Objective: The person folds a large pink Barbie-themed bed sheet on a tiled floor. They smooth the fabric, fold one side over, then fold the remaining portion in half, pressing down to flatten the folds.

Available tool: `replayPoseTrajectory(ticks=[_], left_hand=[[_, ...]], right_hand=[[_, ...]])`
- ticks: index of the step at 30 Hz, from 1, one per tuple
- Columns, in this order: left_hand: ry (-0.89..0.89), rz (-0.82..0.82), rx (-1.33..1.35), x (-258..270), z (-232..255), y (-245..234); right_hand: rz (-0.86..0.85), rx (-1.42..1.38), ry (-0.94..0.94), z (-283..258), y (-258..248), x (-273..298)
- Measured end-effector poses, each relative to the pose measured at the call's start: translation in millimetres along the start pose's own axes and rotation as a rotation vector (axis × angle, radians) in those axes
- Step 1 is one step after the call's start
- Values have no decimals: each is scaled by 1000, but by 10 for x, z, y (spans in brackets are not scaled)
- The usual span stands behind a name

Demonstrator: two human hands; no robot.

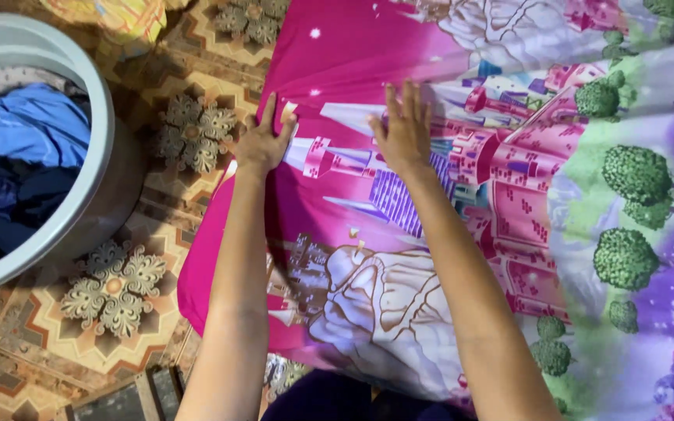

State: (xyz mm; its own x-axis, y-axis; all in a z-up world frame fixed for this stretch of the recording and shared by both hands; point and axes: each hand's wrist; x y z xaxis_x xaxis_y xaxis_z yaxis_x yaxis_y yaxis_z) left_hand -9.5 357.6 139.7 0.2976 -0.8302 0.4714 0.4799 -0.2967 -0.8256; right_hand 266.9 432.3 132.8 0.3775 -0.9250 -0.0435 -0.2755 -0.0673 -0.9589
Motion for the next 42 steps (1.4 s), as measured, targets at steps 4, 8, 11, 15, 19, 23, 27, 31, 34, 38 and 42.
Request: replayPoseTrajectory(ticks=[4, 8, 11, 15, 19, 23, 27, 31, 34, 38, 42], left_hand=[[-71, 11, -6, 37, 93, 33], [-96, 22, 25, 145, 192, -84], [-96, 29, 18, 28, 162, -47], [-99, 32, 1, -145, 73, 11], [-120, 17, -38, -737, -187, 218], [-146, 21, -154, -1017, -337, 179], [-70, 245, -217, -801, -11, -353], [58, 317, 208, -1256, 46, -321], [77, 144, 335, -1367, 240, -288], [25, 290, 269, -1881, 146, -204], [430, 642, 551, -1882, 80, -480]], right_hand=[[-77, 41, 149, 402, 237, -111], [-163, 42, 206, 326, 201, -101], [-116, 25, 210, 293, 138, -47], [-88, -16, 237, 365, 229, -80], [-109, -13, 233, 406, 277, -145], [-26, 22, 205, 420, 388, -27], [95, 60, 196, 377, 316, -62], [387, 275, 126, 416, 247, -112], [189, 74, 217, 468, 166, -187], [300, 158, 173, 630, 362, -346], [234, 151, 173, 432, 143, -167]])
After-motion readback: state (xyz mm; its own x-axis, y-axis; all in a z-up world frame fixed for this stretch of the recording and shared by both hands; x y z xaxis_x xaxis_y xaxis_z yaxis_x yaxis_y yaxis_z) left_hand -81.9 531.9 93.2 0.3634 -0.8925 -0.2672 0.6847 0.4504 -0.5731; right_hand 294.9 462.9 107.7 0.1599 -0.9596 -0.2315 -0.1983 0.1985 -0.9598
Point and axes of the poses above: each hand's wrist, its own x-axis away from the middle knuckle, its own y-axis out of the palm, z = x × y, and after that the axes turned 8 degrees about -z, right-handed
